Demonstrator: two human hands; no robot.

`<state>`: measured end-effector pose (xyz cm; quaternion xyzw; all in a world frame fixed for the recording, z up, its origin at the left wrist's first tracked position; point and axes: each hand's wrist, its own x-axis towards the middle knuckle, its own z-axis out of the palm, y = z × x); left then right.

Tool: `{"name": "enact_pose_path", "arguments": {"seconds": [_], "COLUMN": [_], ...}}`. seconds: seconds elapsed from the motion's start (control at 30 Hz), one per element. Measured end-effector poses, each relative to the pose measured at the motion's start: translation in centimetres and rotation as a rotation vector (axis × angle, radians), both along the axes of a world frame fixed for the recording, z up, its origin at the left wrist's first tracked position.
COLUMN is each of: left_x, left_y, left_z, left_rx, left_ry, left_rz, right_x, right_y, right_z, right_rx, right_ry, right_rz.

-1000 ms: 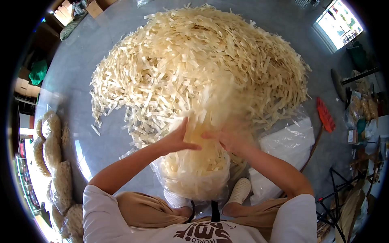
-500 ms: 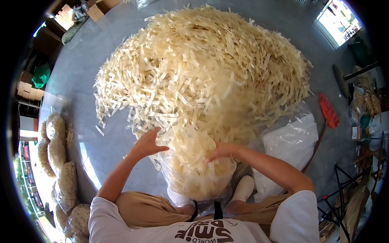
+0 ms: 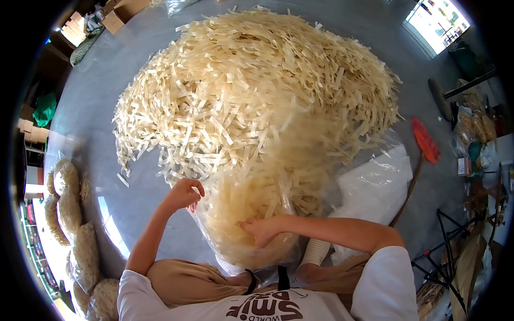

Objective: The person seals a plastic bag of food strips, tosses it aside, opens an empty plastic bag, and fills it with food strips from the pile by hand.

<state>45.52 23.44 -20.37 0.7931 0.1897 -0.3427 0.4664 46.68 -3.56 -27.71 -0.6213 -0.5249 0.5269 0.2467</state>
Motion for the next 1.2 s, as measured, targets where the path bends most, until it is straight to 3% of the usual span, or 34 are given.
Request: {"name": "enact_pose_path", "arguments": {"seconds": [0.03,0.1,0.17,0.23,0.27,0.3,0.37,0.4,0.47,0.53,0.67,0.73,0.83,0.87,0.9,0.97,1.1,1.2], "left_x": [0.1,0.3,0.3,0.3,-0.1,-0.7,-2.5,-3.8,-7.4,-9.9,-9.0,-6.6,-3.2,-1.8,0.9,5.2,8.6,9.2], "left_y": [0.0,0.1,1.2,2.0,4.3,5.5,7.9,9.6,13.1,14.0,10.5,8.2,5.6,5.0,4.0,1.0,-2.3,-3.1], "left_z": [0.2,0.3,-0.9,-0.8,-2.3,-4.0,-7.8,-9.9,-15.0,-16.8,-15.0,-15.5,-20.6,-21.9,-20.8,-16.5,-15.9,-14.4], "left_rx": [-0.007,-0.025,-0.079,-0.242,-0.366,-0.360,-0.108,0.042,0.129,0.218,0.285,0.317,0.339,0.285,0.004,-0.267,-0.176,-0.358], "left_ry": [-0.001,-0.093,-0.117,-0.161,-0.094,-0.093,-0.079,0.015,0.234,0.348,0.428,0.432,0.061,-0.102,-0.210,-0.346,-0.509,-0.379], "left_rz": [-0.007,-0.048,-0.050,0.392,0.482,0.494,0.673,0.636,0.615,0.612,0.631,0.657,0.429,0.395,0.289,0.164,0.063,0.078], "right_x": [0.7,3.1,5.9,9.2,10.9,12.7,15.5,16.8,17.8,16.7,15.8,15.2,14.8,14.9,15.0,15.0,13.6,13.7], "right_y": [0.4,0.8,-0.3,-1.2,-1.6,-2.8,-7.0,-9.2,-11.9,-13.6,-13.6,-10.9,-6.9,-6.1,-5.2,-3.4,-2.6,-2.5], "right_z": [1.5,4.2,2.6,2.6,3.1,2.1,-3.0,-5.2,-3.5,-3.0,-6.4,-6.8,-6.6,-6.6,-6.6,-4.5,-5.3,-4.7], "right_rx": [-0.007,-0.299,-0.219,-0.122,-0.116,-0.058,0.016,0.026,-0.355,-0.445,-0.553,-0.392,-0.342,-0.334,-0.323,-0.268,-0.115,-0.097], "right_ry": [-0.001,-0.320,-0.251,-0.107,-0.029,-0.253,-0.730,-0.983,-0.344,0.161,0.278,0.300,0.260,0.294,0.330,0.399,0.477,0.572], "right_rz": [-0.007,0.124,0.012,-0.291,-0.485,-0.609,-0.789,-0.844,-1.094,-1.293,-1.396,-1.375,-1.301,-1.370,-1.439,-1.478,-1.540,-1.413]}}
